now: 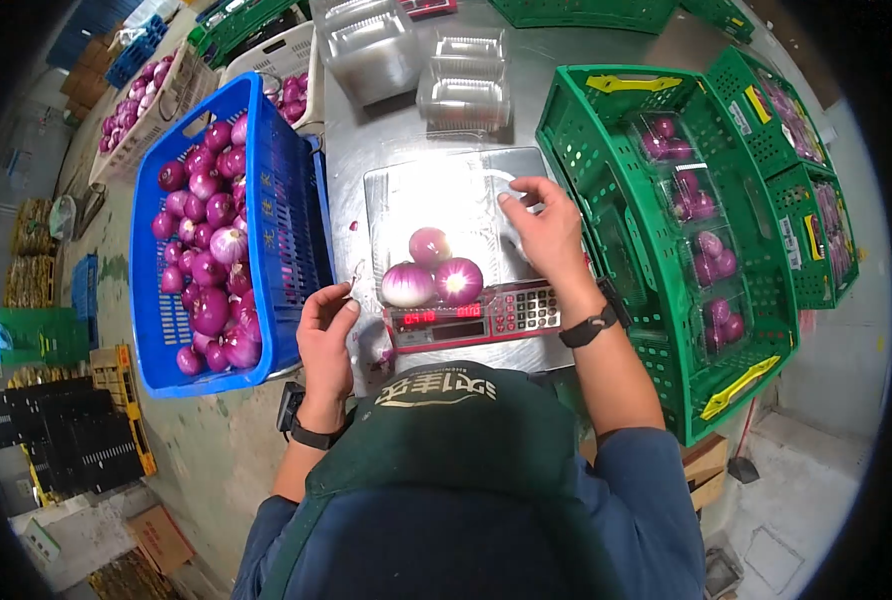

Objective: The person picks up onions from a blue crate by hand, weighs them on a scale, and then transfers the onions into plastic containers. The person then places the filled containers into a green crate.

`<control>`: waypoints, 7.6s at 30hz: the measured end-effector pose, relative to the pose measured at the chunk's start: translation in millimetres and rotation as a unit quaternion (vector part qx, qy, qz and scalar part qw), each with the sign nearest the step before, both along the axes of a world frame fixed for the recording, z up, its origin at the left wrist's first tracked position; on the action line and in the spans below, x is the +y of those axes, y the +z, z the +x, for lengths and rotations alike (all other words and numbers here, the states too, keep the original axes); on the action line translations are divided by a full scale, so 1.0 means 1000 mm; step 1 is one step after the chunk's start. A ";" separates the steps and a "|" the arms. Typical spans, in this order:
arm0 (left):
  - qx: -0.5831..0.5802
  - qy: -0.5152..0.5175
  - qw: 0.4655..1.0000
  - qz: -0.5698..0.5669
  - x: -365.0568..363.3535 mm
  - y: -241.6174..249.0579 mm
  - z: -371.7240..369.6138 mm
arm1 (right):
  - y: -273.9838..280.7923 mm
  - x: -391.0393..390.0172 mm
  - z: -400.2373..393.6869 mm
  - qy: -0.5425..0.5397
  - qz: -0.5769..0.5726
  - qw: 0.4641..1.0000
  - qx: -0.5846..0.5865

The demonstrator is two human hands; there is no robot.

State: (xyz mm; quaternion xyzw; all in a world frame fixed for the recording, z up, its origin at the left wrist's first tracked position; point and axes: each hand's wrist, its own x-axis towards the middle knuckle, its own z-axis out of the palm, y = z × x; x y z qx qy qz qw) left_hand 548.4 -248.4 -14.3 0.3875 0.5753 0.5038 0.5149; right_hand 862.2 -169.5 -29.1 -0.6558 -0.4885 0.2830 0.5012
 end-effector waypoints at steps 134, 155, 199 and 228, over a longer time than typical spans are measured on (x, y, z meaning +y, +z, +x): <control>0.565 0.081 0.815 -0.101 0.029 0.048 -0.393 | 0.008 0.104 -0.063 0.293 -0.026 0.876 -0.382; 0.722 -0.319 0.529 -0.312 0.089 0.020 -0.408 | 0.065 -0.023 -0.157 0.295 -0.002 0.923 -0.248; 0.729 -0.209 0.645 -0.099 0.206 -0.012 -0.398 | 0.044 -0.013 -0.192 0.083 -0.010 0.981 0.177; -0.283 -0.204 0.936 0.048 0.087 0.120 -0.140 | 0.038 -0.034 -0.075 0.051 0.011 0.997 0.061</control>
